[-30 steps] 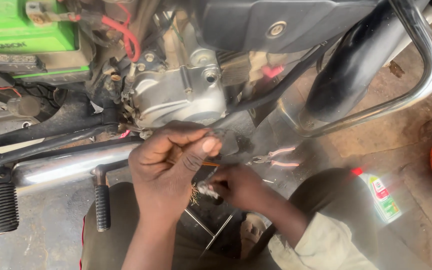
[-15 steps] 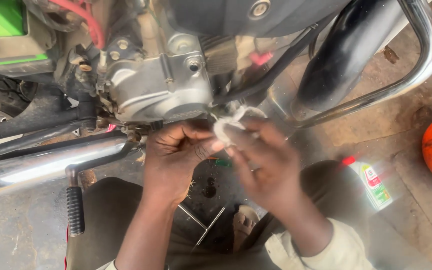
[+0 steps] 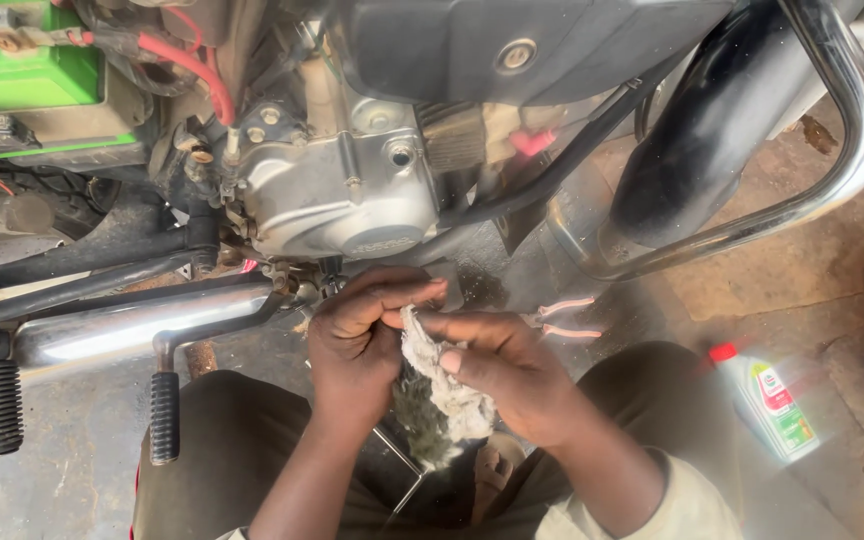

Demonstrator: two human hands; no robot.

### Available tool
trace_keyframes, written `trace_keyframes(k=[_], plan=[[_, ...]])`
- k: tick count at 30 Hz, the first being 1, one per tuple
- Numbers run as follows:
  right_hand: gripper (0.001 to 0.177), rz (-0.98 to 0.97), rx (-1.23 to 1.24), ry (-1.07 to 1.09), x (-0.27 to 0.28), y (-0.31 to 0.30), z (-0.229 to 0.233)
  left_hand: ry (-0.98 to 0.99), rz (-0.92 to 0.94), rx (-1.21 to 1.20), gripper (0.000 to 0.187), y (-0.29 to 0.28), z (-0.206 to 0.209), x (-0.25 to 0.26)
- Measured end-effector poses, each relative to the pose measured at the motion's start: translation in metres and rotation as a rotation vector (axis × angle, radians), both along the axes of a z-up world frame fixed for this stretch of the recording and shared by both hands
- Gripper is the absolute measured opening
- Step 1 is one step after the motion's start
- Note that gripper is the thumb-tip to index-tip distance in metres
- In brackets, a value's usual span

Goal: Repairing and servicing various engine components on a motorcycle.

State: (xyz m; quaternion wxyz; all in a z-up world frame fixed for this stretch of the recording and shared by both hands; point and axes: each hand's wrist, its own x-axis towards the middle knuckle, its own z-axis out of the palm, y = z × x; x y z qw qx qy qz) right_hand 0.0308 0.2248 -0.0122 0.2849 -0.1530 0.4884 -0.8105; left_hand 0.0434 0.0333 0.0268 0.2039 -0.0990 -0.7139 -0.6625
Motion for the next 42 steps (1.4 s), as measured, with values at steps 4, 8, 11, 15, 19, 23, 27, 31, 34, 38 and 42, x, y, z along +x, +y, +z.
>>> trace_keyframes(k=[4, 8, 11, 15, 19, 23, 27, 31, 34, 38, 42], plan=[[0.027, -0.055, -0.151, -0.175, -0.025, 0.000, 0.004, -0.166, 0.101, 0.083, 0.021, -0.004, -0.006, -0.014], [0.025, -0.422, 0.133, 0.229, -0.043, 0.005, 0.023, -0.272, 0.141, 0.286, 0.012, -0.012, -0.025, -0.030], [0.027, -0.526, 0.524, 0.852, -0.029, -0.026, 0.043, -0.390, 0.249, -0.027, 0.014, 0.002, -0.035, -0.024], [0.039, -0.551, 0.831, 1.160, -0.014, -0.043, 0.039, -0.128, 0.248, -0.097, 0.010, 0.007, -0.036, -0.020], [0.021, -0.539, 1.019, 0.940, -0.016, -0.042, 0.014, 0.077, 0.259, -0.171, 0.014, 0.004, -0.006, -0.015], [0.028, 0.232, 1.328, 0.668, 0.003, -0.058, -0.057, 0.050, 0.062, 0.478, 0.011, -0.028, 0.015, -0.006], [0.023, 0.721, 1.436, 0.712, 0.014, -0.069, -0.149, 0.083, 0.107, 0.559, 0.010, -0.055, 0.014, -0.013], [0.016, 0.945, 1.388, 0.810, 0.016, -0.064, -0.259, -0.036, 0.102, 0.587, 0.017, -0.049, -0.009, -0.014], [0.021, 0.823, 1.484, 0.731, -0.030, -0.086, -0.252, -0.040, 0.099, 0.498, 0.018, -0.046, -0.016, -0.019], [0.030, 0.132, 1.561, 0.729, -0.081, -0.095, -0.288, -0.113, 0.077, 0.480, 0.015, -0.046, -0.033, -0.022], [0.037, 0.180, 1.562, 0.975, -0.105, -0.107, -0.302, -0.114, 0.135, 0.369, 0.015, -0.055, -0.032, -0.023]])
